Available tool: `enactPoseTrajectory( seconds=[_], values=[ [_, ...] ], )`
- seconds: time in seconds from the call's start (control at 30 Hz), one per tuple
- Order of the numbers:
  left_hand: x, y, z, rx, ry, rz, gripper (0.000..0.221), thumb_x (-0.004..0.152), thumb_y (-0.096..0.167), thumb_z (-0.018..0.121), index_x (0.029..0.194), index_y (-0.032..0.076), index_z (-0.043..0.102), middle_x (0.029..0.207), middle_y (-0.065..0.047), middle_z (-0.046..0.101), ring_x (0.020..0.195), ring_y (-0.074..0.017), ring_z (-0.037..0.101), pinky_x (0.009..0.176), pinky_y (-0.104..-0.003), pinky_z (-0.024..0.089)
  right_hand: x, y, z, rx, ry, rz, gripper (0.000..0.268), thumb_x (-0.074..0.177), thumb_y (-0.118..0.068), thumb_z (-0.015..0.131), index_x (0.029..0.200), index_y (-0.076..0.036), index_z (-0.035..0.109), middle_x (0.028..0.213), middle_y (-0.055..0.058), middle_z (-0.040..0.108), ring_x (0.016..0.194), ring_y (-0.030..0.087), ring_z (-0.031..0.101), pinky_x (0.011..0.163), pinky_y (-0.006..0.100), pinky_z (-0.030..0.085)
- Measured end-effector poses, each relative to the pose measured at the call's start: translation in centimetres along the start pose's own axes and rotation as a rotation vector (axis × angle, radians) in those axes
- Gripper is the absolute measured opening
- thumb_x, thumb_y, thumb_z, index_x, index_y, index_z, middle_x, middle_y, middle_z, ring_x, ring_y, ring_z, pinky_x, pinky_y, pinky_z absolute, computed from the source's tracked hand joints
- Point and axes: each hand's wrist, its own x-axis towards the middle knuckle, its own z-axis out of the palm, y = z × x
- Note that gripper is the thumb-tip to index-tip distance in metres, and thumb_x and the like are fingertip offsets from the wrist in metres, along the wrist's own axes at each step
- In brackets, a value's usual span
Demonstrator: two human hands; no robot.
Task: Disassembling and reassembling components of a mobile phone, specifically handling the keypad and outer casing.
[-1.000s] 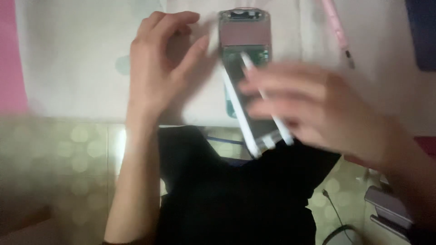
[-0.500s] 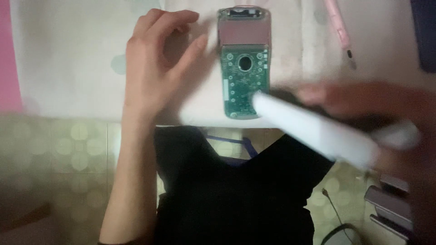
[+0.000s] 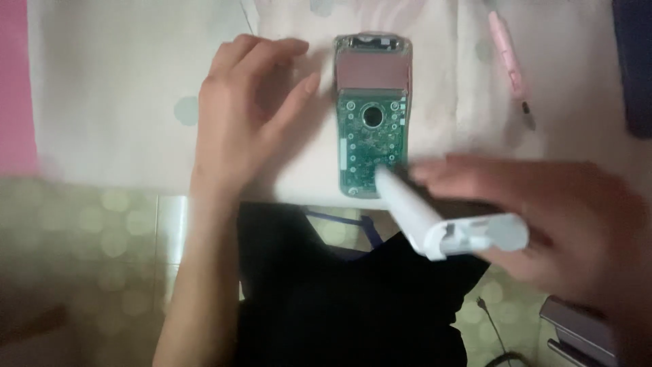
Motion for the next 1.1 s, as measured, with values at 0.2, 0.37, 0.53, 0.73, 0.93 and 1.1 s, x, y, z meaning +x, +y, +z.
enactPoseTrajectory(
  seconds=[0.2,0.37,0.53,0.73,0.93,1.1],
  values=[
    [0.2,-0.1,0.6,0.029,-0.019,-0.024,0.04,0.107,0.036,0.057,0.124,0.002,0.068,0.115,-0.014,0.068,0.105,-0.0277,0.061,0.089,-0.042,0.047,1.4,0.6,1.3,0.031,0.029,-0.169,0.049,0.079,-0.011,0.082,0.125,-0.004,0.063,0.13,0.014,0.073,0.118,0.028,0.076,0.094,0.038,0.064],
    [0.2,0.0,0.0,-0.006,-0.033,-0.06,0.034,0.095,0.013,0.055,0.127,0.006,0.067,0.115,-0.011,0.068,0.108,-0.0282,0.06,0.089,-0.04,0.049,1.3,1.2,0.7,0.011,0.048,-0.126,0.052,0.073,-0.023,0.091,0.12,-0.017,0.068,0.118,-0.002,0.081,0.072,-0.002,0.083,0.051,0.013,0.067],
    [0.2,-0.2,0.1,-0.022,0.012,-0.033,0.032,0.107,0.022,0.065,0.137,0.014,0.065,0.139,-0.019,0.067,0.136,-0.0367,0.059,0.112,-0.047,0.051,7.2,6.6,1.4,0.158,0.354,-0.021,0.05,0.088,0.002,0.088,0.13,0.01,0.062,0.124,0.022,0.068,0.111,0.031,0.066,0.097,0.037,0.053],
    [1.0,1.1,0.3,-0.11,0.022,-0.139,0.031,0.105,0.032,0.062,0.129,0.013,0.068,0.144,-0.03,0.056,0.14,-0.0444,0.053,0.101,-0.042,0.063,3.9,5.7,1.1,-0.203,0.144,0.061,0.058,0.075,-0.03,0.092,0.128,-0.021,0.072,0.101,0.0,0.081,0.056,0.008,0.068,0.042,0.024,0.049],
    [1.0,0.7,0.5,-0.053,0.021,-0.067,0.028,0.104,0.022,0.066,0.127,0.006,0.069,0.137,-0.026,0.064,0.135,-0.0407,0.06,0.114,-0.047,0.052,4.7,6.9,-1.1,-0.29,0.281,-0.039,0.071,0.08,-0.032,0.101,0.135,0.002,0.071,0.109,0.019,0.078,0.089,0.025,0.075,0.07,0.033,0.058],
    [1.1,2.4,0.1,-0.062,0.014,-0.131,0.029,0.102,0.024,0.069,0.123,0.004,0.073,0.136,-0.024,0.066,0.136,-0.0357,0.059,0.112,-0.041,0.051,6.1,7.8,0.0,0.03,0.295,-0.161,0.047,0.088,-0.002,0.095,0.126,0.008,0.069,0.119,0.018,0.075,0.098,0.024,0.07,0.087,0.03,0.054]
  ],
)
